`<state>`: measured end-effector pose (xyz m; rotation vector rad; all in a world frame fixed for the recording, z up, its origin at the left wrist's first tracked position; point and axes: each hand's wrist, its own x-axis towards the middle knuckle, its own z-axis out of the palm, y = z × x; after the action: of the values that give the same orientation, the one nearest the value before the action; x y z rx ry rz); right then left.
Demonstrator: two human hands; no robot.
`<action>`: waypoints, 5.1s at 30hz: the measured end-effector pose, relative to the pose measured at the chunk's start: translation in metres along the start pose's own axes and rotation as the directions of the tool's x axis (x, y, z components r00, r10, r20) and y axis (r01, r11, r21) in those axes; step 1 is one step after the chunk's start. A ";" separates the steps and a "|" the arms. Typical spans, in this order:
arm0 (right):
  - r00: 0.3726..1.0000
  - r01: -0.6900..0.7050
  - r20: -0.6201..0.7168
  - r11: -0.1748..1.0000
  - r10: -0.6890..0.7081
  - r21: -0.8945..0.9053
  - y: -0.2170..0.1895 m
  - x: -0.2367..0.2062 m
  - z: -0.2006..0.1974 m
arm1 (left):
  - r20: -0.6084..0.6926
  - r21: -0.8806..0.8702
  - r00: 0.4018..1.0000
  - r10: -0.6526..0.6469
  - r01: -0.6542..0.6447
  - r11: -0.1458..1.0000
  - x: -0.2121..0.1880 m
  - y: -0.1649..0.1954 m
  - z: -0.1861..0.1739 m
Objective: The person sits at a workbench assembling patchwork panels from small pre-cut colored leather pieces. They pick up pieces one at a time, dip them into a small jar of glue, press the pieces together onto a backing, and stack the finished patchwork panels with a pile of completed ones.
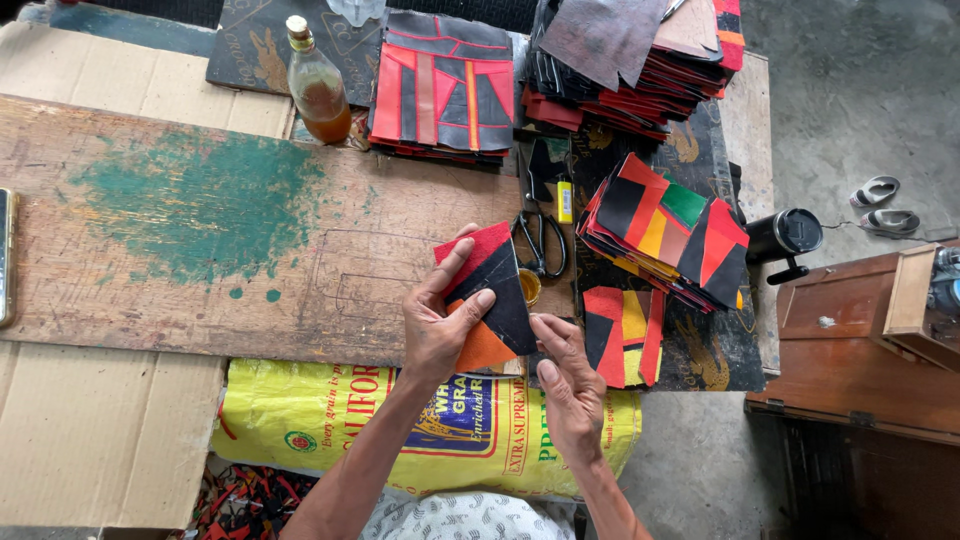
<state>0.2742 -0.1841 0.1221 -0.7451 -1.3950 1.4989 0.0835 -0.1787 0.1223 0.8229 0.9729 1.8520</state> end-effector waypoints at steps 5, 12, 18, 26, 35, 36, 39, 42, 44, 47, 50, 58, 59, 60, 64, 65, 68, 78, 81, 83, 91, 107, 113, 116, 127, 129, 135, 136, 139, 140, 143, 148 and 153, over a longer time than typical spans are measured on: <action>0.998 0.047 -0.033 0.998 -0.045 0.033 0.002 -0.011 -0.006 | -0.059 -0.024 0.998 -0.021 0.020 1.000 0.001 -0.003 0.003; 0.991 0.041 -0.129 0.997 -0.033 0.060 -0.005 -0.016 -0.018 | -0.060 -0.056 0.998 0.006 -0.009 0.998 0.001 -0.010 0.016; 0.980 0.150 -0.030 0.829 -0.196 -0.539 -0.027 -0.012 -0.026 | 0.009 0.140 0.997 0.075 -0.075 0.987 -0.001 -0.017 0.038; 0.964 -0.049 -0.249 0.863 -0.091 -0.503 -0.039 -0.020 -0.073 | 0.142 0.433 0.966 0.216 -0.257 0.864 -0.004 -0.036 0.100; 0.784 -0.165 -0.499 0.652 -0.369 -0.740 -0.055 -0.035 -0.200 | 0.195 0.382 0.971 -0.139 0.055 0.922 0.006 -0.119 0.149; 0.722 -0.186 -0.628 0.792 -0.291 -0.582 -0.049 -0.029 -0.212 | 0.240 0.411 0.946 -0.219 0.106 0.906 0.005 -0.133 0.157; 0.692 -0.273 -0.714 0.880 -0.101 -0.389 -0.025 -0.025 -0.224 | 0.284 0.516 0.893 -0.349 0.164 0.841 0.001 -0.172 0.178; 0.814 -0.298 -0.556 0.701 -0.168 -0.648 -0.008 -0.026 -0.226 | 0.320 0.547 0.887 -0.332 0.113 0.830 0.005 -0.201 0.189; 0.870 -0.264 -0.454 0.595 -0.193 -0.759 -0.001 -0.021 -0.228 | 0.341 0.546 0.886 -0.315 0.085 0.833 0.010 -0.214 0.191; 0.894 -0.257 -0.419 0.585 -0.158 -0.769 0.005 -0.012 -0.231 | 0.347 0.555 0.877 -0.333 0.095 0.827 0.012 -0.226 0.192; 0.919 -0.241 -0.370 0.546 -0.138 -0.802 0.012 -0.005 -0.235 | 0.346 0.570 0.873 -0.343 0.094 0.816 0.009 -0.234 0.192; 0.959 -0.144 -0.224 0.381 -0.175 -0.913 0.036 0.004 -0.242 | 0.433 0.697 0.880 -0.196 -0.188 0.692 0.019 -0.205 0.200; 0.960 -0.138 -0.216 0.366 -0.180 -0.920 0.037 0.003 -0.241 | 0.402 0.766 0.861 -0.311 -0.129 0.630 0.019 -0.192 0.198; 0.960 -0.134 -0.210 0.352 -0.186 -0.926 0.039 0.003 -0.240 | 0.361 0.828 0.832 -0.421 -0.078 0.556 0.018 -0.175 0.193; 0.959 -0.100 -0.172 0.303 -0.224 -0.948 0.037 0.006 -0.233 | 0.344 0.894 0.870 -0.354 -0.189 0.405 0.034 -0.117 0.176; 0.961 -0.100 -0.168 0.288 -0.219 -0.952 0.036 0.009 -0.231 | 0.387 0.847 0.893 -0.228 -0.247 0.471 0.046 -0.106 0.172; 0.967 -0.093 -0.151 0.268 -0.203 -0.959 0.026 0.019 -0.225 | 0.420 0.732 0.907 0.039 -0.364 0.576 0.077 -0.081 0.163; 0.904 -0.072 -0.244 0.438 -0.350 -0.896 -0.015 0.100 -0.259 | 0.813 0.500 0.582 0.004 -0.703 0.506 0.148 -0.162 0.211; 0.936 -0.074 -0.221 0.459 -0.275 -0.885 -0.006 0.128 -0.272 | 0.853 0.484 0.519 -0.047 -0.756 0.441 0.157 -0.193 0.221; 0.943 -0.105 -0.250 0.517 -0.220 -0.850 0.003 0.135 -0.277 | 0.845 0.517 0.522 -0.113 -0.745 0.423 0.160 -0.205 0.224; 0.933 -0.097 -0.288 0.622 -0.215 -0.777 0.028 0.138 -0.290 | 0.860 0.510 0.479 -0.176 -0.791 0.339 0.160 -0.207 0.234; 0.938 -0.125 -0.245 0.419 -0.245 -0.899 0.042 0.148 -0.277 | 0.747 0.516 0.631 0.211 -0.749 0.415 0.187 -0.176 0.228; 0.931 -0.170 -0.303 0.493 -0.204 -0.853 0.017 0.148 -0.258 | 0.622 0.438 0.576 0.530 -0.818 0.374 0.184 -0.086 0.210; 0.905 -0.201 -0.379 0.590 -0.192 -0.782 -0.017 0.139 -0.235 | 0.565 0.486 0.717 0.408 -0.689 0.538 0.163 -0.042 0.189; 0.991 0.087 -0.066 0.928 -0.119 -0.362 -0.068 0.099 -0.087 | 0.584 0.485 0.682 0.439 -0.728 0.485 0.097 0.020 0.100; 0.973 0.084 -0.175 0.938 -0.150 -0.337 -0.065 0.094 -0.080 | 0.237 0.555 0.911 0.339 -0.413 0.722 0.087 0.028 0.058; 0.960 0.101 -0.279 0.931 0.000 0.349 -0.037 0.090 -0.056 | 0.351 -0.563 0.933 -0.082 0.280 0.778 0.004 -0.004 -0.003; 0.964 0.075 -0.263 0.893 0.050 0.444 -0.030 0.093 -0.047 | 0.362 -0.623 0.926 -0.104 0.323 0.712 -0.010 -0.015 -0.001; 0.968 0.042 -0.243 0.904 0.069 0.426 -0.009 0.096 -0.018 | 0.222 -0.520 0.958 -0.179 0.272 0.809 -0.036 -0.041 0.002; 0.977 0.023 -0.202 0.917 0.064 0.398 -0.006 0.097 -0.012 | 0.145 -0.420 0.971 -0.188 0.233 0.877 -0.039 -0.045 0.000; 0.994 -0.039 -0.089 0.980 0.057 0.197 -0.001 0.101 -0.004 | -0.104 0.346 0.987 -0.119 0.148 0.926 -0.038 -0.043 -0.012; 0.958 0.288 0.259 0.442 -0.126 -0.850 -0.004 0.112 -0.023 | -0.279 0.040 0.886 -0.370 0.396 0.917 -0.034 -0.017 -0.049; 0.869 0.474 0.491 0.181 0.064 -0.862 0.018 0.119 -0.024 | -0.275 -0.354 0.936 -0.222 0.116 0.928 -0.040 -0.006 -0.067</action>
<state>0.2451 -0.0647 0.1190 -0.8877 -2.7589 0.2828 0.0463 -0.2321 0.0786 0.2357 0.8537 1.9540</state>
